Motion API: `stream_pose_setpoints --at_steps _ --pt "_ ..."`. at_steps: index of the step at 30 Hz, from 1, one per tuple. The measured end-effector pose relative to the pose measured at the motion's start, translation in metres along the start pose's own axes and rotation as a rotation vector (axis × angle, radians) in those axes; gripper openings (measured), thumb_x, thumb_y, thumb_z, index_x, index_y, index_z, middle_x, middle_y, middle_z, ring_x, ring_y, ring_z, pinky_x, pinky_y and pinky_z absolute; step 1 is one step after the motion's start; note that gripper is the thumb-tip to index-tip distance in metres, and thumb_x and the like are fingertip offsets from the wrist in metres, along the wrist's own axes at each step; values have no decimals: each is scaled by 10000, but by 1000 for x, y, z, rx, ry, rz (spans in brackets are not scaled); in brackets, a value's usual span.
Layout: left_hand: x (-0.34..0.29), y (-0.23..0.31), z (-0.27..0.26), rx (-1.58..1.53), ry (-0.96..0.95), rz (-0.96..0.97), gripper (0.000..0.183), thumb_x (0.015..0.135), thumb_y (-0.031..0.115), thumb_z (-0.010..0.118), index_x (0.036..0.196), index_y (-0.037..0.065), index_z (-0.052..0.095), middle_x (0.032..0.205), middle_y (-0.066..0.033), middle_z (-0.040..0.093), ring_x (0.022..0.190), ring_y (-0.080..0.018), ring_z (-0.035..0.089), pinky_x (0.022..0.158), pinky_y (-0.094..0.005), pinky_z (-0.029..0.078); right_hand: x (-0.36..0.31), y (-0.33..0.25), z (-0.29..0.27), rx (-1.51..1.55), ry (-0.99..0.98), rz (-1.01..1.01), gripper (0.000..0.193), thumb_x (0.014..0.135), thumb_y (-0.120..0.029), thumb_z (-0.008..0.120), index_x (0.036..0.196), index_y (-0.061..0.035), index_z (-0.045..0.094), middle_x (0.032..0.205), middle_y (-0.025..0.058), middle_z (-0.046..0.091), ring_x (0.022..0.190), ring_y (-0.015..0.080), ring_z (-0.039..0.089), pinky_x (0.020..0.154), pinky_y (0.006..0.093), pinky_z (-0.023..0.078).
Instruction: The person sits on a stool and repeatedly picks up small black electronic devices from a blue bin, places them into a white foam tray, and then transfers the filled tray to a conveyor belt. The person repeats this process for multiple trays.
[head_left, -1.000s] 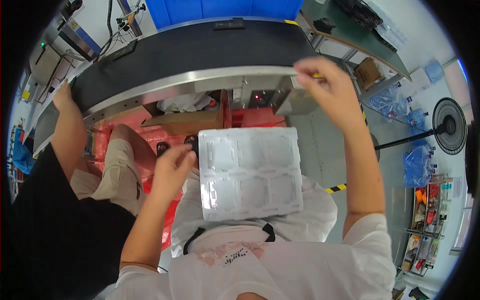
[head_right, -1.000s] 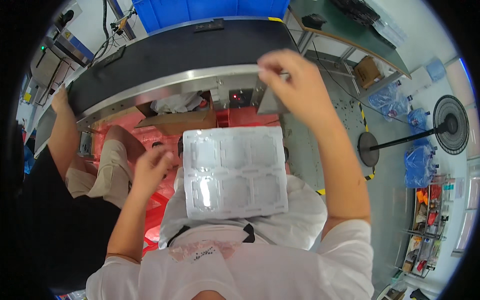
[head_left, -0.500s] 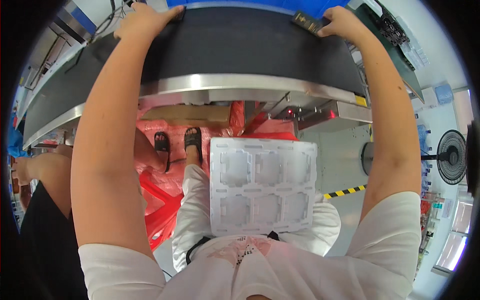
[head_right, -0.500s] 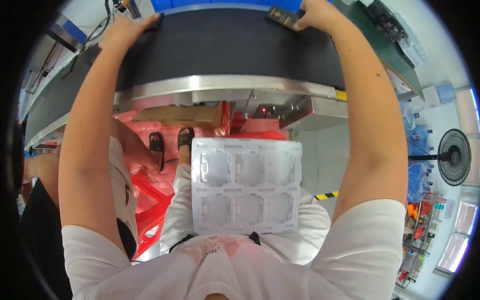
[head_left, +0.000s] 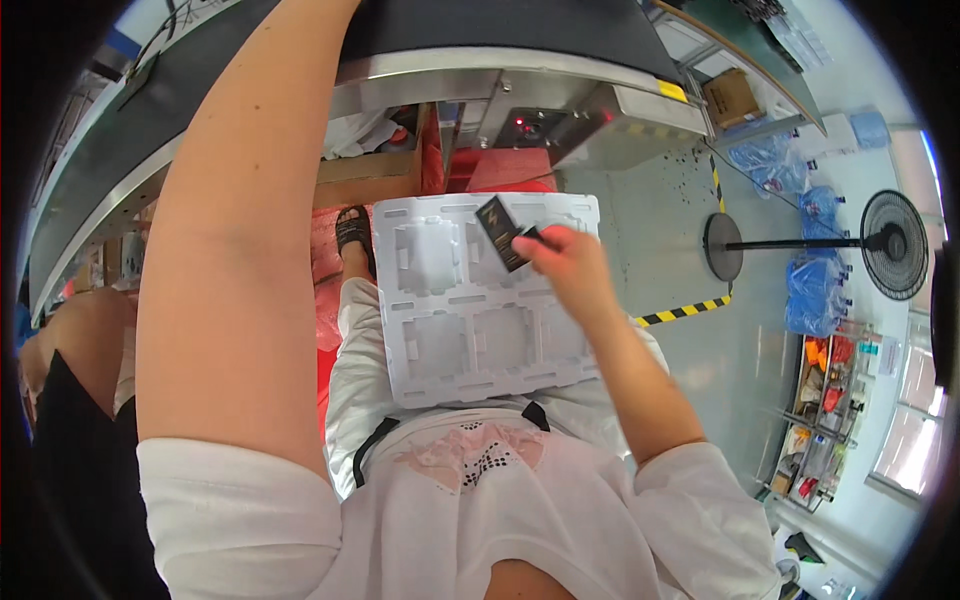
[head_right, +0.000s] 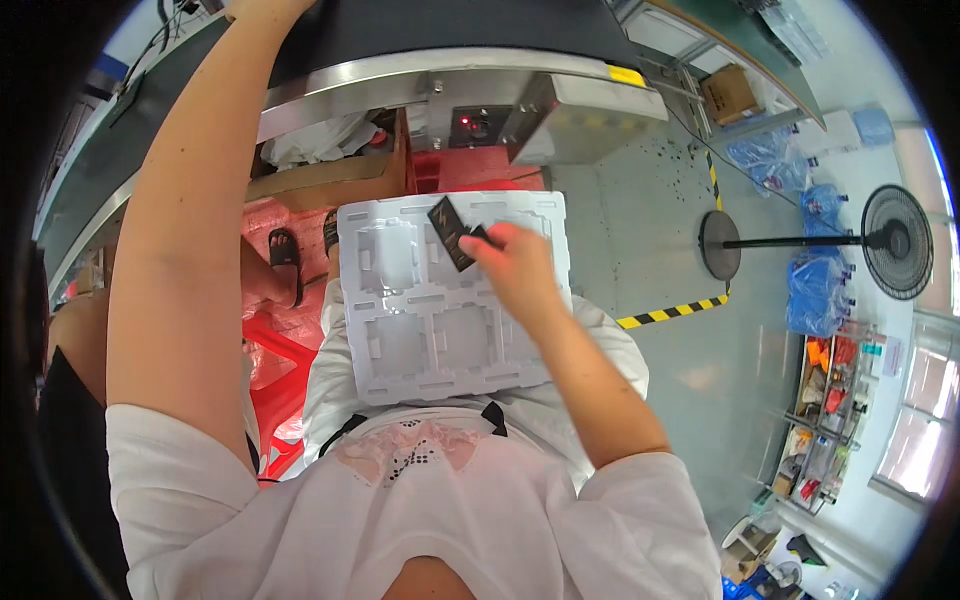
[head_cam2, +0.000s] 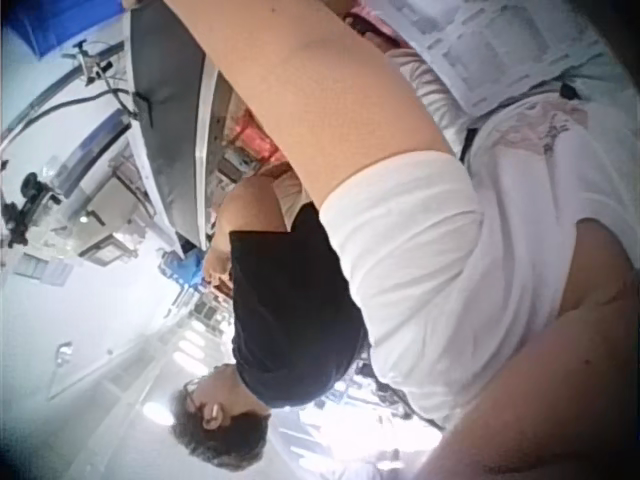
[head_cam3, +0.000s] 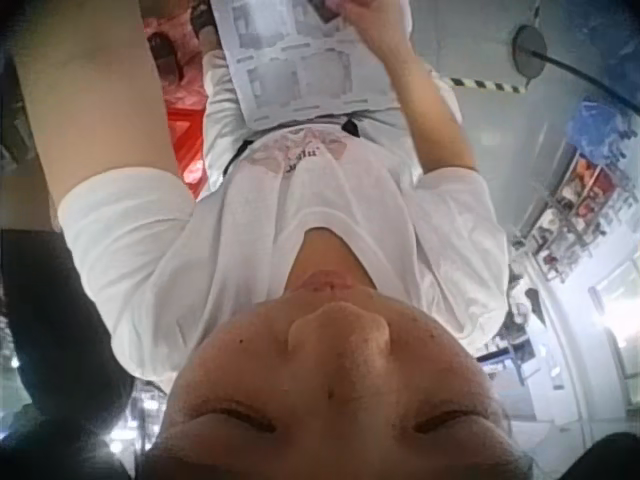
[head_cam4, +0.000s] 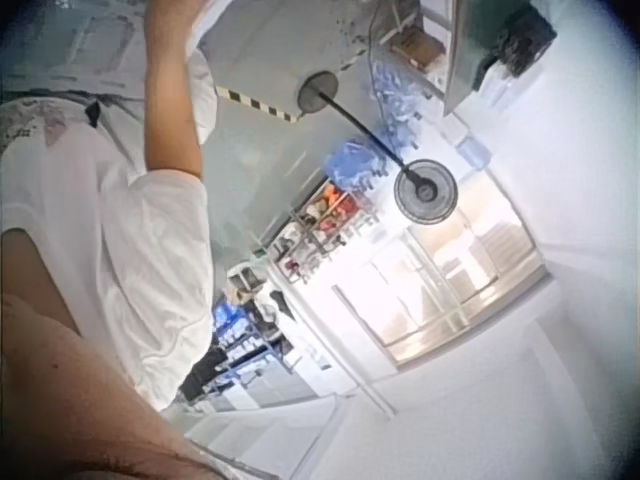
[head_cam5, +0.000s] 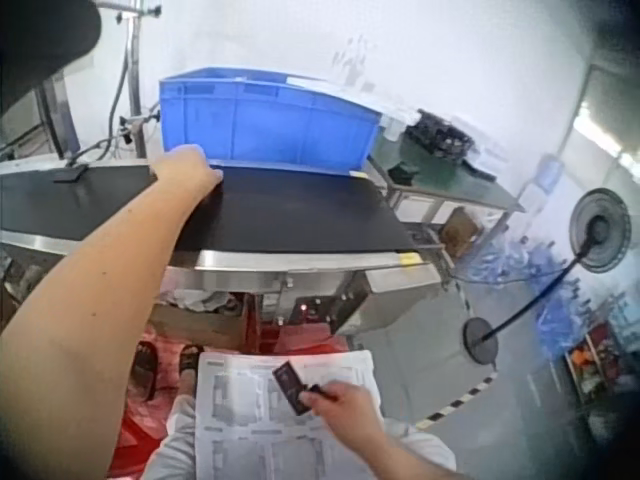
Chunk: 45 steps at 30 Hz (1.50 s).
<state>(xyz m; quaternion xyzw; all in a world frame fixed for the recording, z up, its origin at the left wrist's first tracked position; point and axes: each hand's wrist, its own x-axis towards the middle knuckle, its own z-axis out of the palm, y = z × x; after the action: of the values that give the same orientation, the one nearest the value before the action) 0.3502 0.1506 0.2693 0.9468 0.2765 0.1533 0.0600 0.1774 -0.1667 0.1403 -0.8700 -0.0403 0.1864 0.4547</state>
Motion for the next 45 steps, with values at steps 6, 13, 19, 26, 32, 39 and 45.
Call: stream_pose_setpoints --at_steps 6,13,19,26,32,39,45 --pt "-74 4 2 -248 371 340 500 728 344 685 1100 17 612 1129 -212 581 1070 -363 550 912 -397 443 -7 65 47 -81 103 132 439 910 -357 523 681 10 600 608 106 599 560 191 559 561 333 431" --pt "-244 -47 -8 -497 57 933 868 625 188 786 1362 4 366 1272 -198 469 1141 -375 460 984 -452 355 13 61 29 -406 -127 24 421 872 -404 548 724 -16 620 718 157 631 722 329 610 653 436 454" --pt "-278 -84 55 -362 -472 909 831 661 133 753 1367 0 335 1330 -186 408 1223 -358 387 1038 -444 311 12 44 28 -463 14 -111 342 809 -341 628 709 -15 607 751 171 622 739 354 602 652 451 453" --pt "-284 -86 83 -370 -556 915 809 707 92 702 1405 64 293 1380 -156 384 1298 -319 346 1085 -489 250 -3 48 17 -196 85 -219 286 819 -242 640 702 12 579 684 167 580 660 337 566 600 425 421" --pt "-295 -90 95 -330 -508 791 817 721 109 694 1424 113 279 1440 -136 318 1315 -302 337 1084 -517 226 9 -7 -15 -200 73 -375 255 813 -200 676 705 10 580 639 117 547 574 243 502 541 343 400" --pt "-293 -86 93 -500 -492 574 842 678 120 729 1413 170 322 1469 -174 242 1289 -315 380 1076 -512 242 57 -133 -54 -119 379 -794 205 825 -184 683 772 8 632 726 37 605 640 106 516 601 233 411" --pt "-303 -86 98 -451 -421 684 767 721 134 689 1400 125 331 1470 -187 235 1260 -363 396 1061 -545 255 170 -222 -50 -267 171 -1061 307 818 -228 633 1003 17 620 977 179 625 901 264 600 806 338 466"
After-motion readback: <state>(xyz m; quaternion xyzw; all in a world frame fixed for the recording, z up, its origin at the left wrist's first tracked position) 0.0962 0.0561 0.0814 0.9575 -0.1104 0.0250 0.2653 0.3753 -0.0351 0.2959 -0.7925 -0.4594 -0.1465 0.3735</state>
